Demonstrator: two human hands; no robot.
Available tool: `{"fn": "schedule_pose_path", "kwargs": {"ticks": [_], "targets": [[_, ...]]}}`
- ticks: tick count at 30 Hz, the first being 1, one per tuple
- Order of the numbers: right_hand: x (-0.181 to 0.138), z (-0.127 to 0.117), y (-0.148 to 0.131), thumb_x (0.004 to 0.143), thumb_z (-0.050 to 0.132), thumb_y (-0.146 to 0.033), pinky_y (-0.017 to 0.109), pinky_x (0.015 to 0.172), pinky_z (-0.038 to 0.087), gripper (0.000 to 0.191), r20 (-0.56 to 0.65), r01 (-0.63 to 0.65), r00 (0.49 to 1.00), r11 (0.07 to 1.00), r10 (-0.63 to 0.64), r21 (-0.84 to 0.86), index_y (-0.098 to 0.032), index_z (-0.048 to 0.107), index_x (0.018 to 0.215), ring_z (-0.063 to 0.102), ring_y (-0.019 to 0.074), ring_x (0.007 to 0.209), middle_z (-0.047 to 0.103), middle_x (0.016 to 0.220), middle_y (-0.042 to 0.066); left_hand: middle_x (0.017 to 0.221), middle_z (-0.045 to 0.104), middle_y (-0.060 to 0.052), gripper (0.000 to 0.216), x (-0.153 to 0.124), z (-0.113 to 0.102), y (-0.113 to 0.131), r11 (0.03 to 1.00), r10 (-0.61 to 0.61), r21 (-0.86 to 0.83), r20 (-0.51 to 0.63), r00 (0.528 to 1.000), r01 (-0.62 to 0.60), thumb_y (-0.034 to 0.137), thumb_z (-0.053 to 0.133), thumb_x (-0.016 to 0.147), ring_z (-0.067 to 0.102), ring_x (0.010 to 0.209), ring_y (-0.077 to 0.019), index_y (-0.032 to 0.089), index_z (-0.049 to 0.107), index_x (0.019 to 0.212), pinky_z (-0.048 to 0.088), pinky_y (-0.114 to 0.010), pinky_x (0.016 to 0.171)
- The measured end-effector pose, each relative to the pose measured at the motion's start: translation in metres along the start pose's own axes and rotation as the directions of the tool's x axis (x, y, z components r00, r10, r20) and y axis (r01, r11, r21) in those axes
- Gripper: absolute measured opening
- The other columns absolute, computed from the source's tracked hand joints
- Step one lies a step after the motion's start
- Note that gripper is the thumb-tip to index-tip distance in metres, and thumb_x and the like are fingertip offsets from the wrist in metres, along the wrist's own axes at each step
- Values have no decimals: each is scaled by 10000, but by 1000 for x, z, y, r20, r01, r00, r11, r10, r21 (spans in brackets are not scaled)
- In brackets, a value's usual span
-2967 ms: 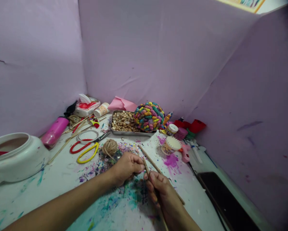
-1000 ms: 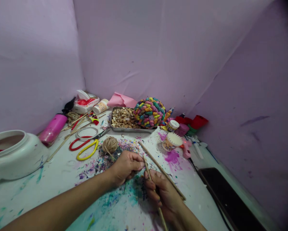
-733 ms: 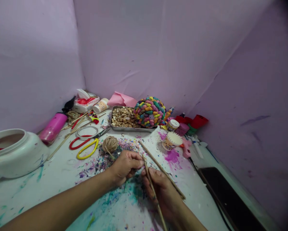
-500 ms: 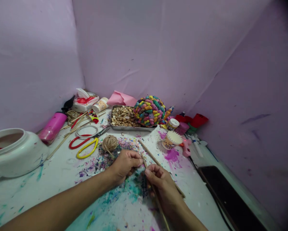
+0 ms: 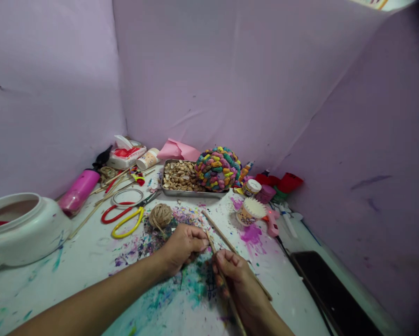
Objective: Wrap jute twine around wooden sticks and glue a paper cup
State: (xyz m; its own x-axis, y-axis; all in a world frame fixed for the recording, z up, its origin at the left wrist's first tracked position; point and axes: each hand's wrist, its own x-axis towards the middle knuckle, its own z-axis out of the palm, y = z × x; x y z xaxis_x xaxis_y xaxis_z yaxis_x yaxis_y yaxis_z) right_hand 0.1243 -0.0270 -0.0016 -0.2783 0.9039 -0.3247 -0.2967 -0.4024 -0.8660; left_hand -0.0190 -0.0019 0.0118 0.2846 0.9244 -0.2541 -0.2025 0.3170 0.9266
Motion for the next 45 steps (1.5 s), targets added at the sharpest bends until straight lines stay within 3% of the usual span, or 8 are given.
{"fn": "schedule_pose_path", "kwargs": {"ticks": [7,11,15,19,22,27,39,45], "targets": [[4,2,1,505,762,-416,138,286,213,364,67,-51,997,994,45,100,-113,561,527,318,16,277,476,380,-40,318,324,96,213,-1,1,1,1000,28,-7,6,1000,-28,319,596,537,178,256,-16,150,481,478,80,-192,288],[6,2,5,544,738,-433,136,278,191,357,121,-42,992,993,28,112,-115,577,549,283,12,234,417,299,-65,331,348,89,196,-3,3,2,999,33,-21,-10,999,-33,312,592,521,188,258,-16,146,490,499,80,-191,289],[10,0,14,546,711,-499,147,259,196,401,86,-53,995,994,44,98,-127,562,569,297,26,224,452,327,-49,327,334,93,174,-2,5,2,999,17,-37,-79,997,-20,286,594,510,182,268,-15,145,493,499,74,-190,299],[17,-8,21,518,747,-472,149,295,235,405,16,77,997,997,-77,24,-143,567,668,362,33,290,507,441,-45,322,313,95,140,0,5,-1,999,34,-18,-113,993,-37,251,574,508,175,278,-14,140,494,478,70,-187,307],[23,-16,23,446,774,-487,159,338,264,445,-5,86,996,994,-86,-68,-149,508,561,343,31,301,426,372,-76,312,304,93,173,4,5,-5,1000,31,8,-125,992,-31,276,583,513,179,265,-17,147,483,458,63,-188,300],[24,-21,22,487,742,-513,164,326,181,438,22,70,997,991,-68,-111,-144,515,547,317,35,289,434,336,-60,298,285,108,223,4,5,-5,999,-7,-41,-54,999,5,330,602,488,138,256,-11,164,455,459,43,-194,297],[4,2,6,517,747,-420,139,270,206,368,4,-34,999,998,33,58,-126,525,519,316,17,267,474,376,-45,326,310,102,173,1,-1,-2,1000,-9,-17,50,999,10,273,590,545,163,277,-17,147,483,494,60,-189,303],[-3,5,2,588,700,-448,125,255,192,361,39,-56,998,997,54,45,-113,566,604,288,9,245,455,353,-58,384,466,41,178,2,-4,-3,1000,-10,-25,105,994,13,285,586,588,188,280,-18,134,511,533,62,-197,307]]}}
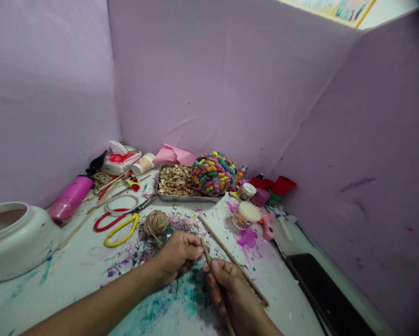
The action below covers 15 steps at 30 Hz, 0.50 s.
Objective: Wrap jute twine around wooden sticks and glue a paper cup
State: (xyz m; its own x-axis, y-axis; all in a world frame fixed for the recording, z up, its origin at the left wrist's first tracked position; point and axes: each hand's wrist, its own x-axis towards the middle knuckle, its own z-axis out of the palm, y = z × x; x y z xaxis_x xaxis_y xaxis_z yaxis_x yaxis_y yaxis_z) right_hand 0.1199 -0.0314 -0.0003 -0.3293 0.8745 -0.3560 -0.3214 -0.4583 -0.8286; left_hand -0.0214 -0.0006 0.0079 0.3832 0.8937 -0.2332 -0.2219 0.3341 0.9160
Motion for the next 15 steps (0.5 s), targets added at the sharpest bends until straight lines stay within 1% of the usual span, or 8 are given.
{"fn": "schedule_pose_path", "kwargs": {"ticks": [4,8,10,12,14,15], "targets": [[0,0,2,590,699,-447,123,246,194,360,26,-14,1000,1000,13,27,-111,571,600,274,9,244,435,339,-64,379,442,54,195,-1,0,-1,1000,18,-12,-8,1000,-18,301,607,580,189,286,-18,133,515,549,69,-195,311],[-2,3,2,624,676,-441,125,259,244,349,33,-33,999,998,32,48,-111,566,609,304,14,260,440,370,-61,362,402,76,202,-1,3,-2,999,31,-25,-71,997,-33,298,626,552,199,284,-16,138,503,538,77,-187,311],[-3,4,1,613,692,-426,127,261,267,337,-7,-2,1000,1000,2,4,-116,572,666,347,27,287,473,422,-53,354,380,85,194,-1,4,-2,999,33,-24,-106,994,-36,288,624,548,195,285,-15,139,501,528,80,-183,309],[-4,4,0,589,723,-394,125,264,278,327,-63,52,996,997,-56,-65,-133,555,692,371,36,309,488,444,-57,338,345,98,184,0,5,-3,999,31,-19,-133,991,-34,279,616,553,182,282,-14,141,500,519,81,-180,305],[-3,2,-1,586,732,-374,121,276,285,319,-100,75,991,989,-88,-124,-143,524,659,363,34,310,478,415,-64,320,314,107,175,1,6,-3,1000,20,-12,-138,990,-22,275,610,560,169,276,-16,145,500,517,77,-181,301],[-3,1,-1,589,729,-377,120,276,279,323,-109,66,991,987,-82,-146,-145,509,632,348,30,302,468,392,-67,316,311,108,171,1,6,-3,1000,11,-10,-131,991,-13,274,608,562,166,274,-16,146,502,519,74,-182,301]]}}
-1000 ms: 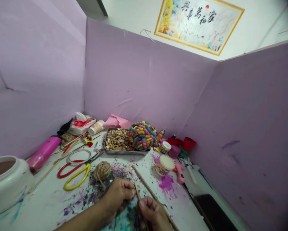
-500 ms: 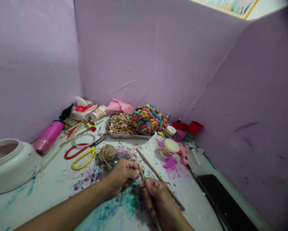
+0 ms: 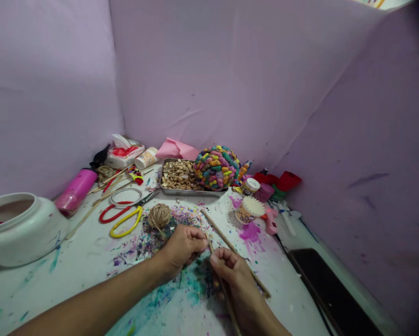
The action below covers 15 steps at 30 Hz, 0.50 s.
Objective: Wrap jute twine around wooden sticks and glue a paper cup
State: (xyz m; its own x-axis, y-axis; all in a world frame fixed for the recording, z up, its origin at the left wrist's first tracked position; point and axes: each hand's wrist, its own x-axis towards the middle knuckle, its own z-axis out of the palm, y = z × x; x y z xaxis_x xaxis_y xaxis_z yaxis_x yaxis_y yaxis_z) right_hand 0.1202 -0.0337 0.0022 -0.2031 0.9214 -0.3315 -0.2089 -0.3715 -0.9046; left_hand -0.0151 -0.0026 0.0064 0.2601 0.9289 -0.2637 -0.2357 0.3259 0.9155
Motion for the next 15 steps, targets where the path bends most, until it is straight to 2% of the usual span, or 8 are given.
{"fn": "schedule_pose_path", "kwargs": {"ticks": [7,15], "targets": [[3,-2,-1,548,731,-396,118,255,249,342,-8,-59,998,998,59,-10,-144,500,567,320,27,289,454,372,-66,328,313,107,150,-1,-2,2,998,-54,-8,76,996,55,253,594,543,160,288,-15,154,485,517,65,-185,312],[3,-2,0,567,729,-376,118,261,247,328,51,-49,998,997,45,67,-128,517,535,327,18,294,479,417,-51,335,310,106,167,-2,-3,5,999,-36,-13,99,994,37,265,592,535,169,290,-15,157,470,503,66,-193,317]]}}
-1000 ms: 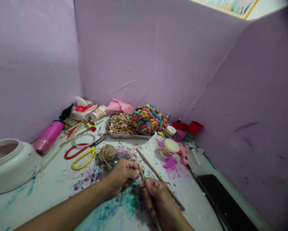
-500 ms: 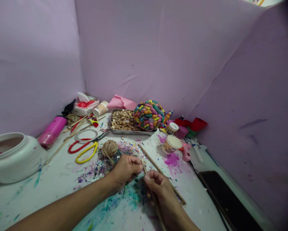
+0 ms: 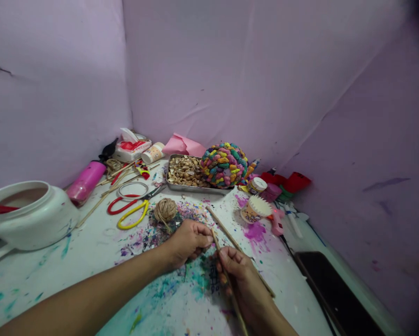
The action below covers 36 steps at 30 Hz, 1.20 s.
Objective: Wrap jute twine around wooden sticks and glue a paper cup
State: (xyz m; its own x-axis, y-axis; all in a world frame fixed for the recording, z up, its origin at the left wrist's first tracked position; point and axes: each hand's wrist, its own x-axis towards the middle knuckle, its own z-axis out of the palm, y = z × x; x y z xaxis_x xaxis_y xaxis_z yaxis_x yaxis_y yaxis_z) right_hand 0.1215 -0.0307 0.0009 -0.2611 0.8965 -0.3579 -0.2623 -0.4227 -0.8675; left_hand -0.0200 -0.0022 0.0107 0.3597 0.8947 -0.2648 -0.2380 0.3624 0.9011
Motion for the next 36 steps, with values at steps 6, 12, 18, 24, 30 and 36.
{"fn": "schedule_pose_path", "kwargs": {"ticks": [6,12,18,24,30,36], "targets": [[-1,-1,1,623,699,-384,124,274,222,303,42,-14,999,998,12,58,-117,560,586,299,14,260,459,349,-56,317,321,103,168,0,-2,0,999,27,26,-4,1000,-27,282,600,564,171,269,-15,144,513,527,69,-196,305],[-2,2,-1,599,719,-386,120,266,212,317,73,-49,996,992,41,115,-113,560,566,281,7,266,430,353,-66,309,328,99,156,1,-1,1,999,26,32,-10,1000,-26,272,595,561,173,262,-17,138,525,526,69,-193,296],[-2,3,-3,570,733,-392,127,239,182,323,102,-104,991,984,90,142,-111,593,644,264,2,257,461,413,-63,335,352,94,156,-2,0,2,1000,25,10,-33,999,-24,270,601,538,180,269,-13,132,529,530,68,-191,298],[-2,6,-2,560,743,-387,131,270,290,321,17,-17,1000,996,15,92,-130,581,662,361,38,312,481,432,-51,329,368,90,161,0,3,-1,999,38,13,-104,994,-37,270,607,519,204,272,-18,138,516,512,85,-192,297],[0,3,-1,505,784,-333,129,282,293,336,-67,26,997,999,-24,32,-139,514,554,335,33,332,427,398,-72,309,316,108,141,2,3,-5,999,30,41,-95,995,-26,263,591,544,175,260,-20,152,506,521,85,-197,296],[1,1,-2,531,766,-336,130,282,278,325,-64,30,998,999,-28,24,-136,510,550,309,26,323,426,396,-72,325,340,103,150,2,1,-4,997,46,69,-72,996,-41,275,590,554,189,258,-19,149,512,525,95,-199,299]]}}
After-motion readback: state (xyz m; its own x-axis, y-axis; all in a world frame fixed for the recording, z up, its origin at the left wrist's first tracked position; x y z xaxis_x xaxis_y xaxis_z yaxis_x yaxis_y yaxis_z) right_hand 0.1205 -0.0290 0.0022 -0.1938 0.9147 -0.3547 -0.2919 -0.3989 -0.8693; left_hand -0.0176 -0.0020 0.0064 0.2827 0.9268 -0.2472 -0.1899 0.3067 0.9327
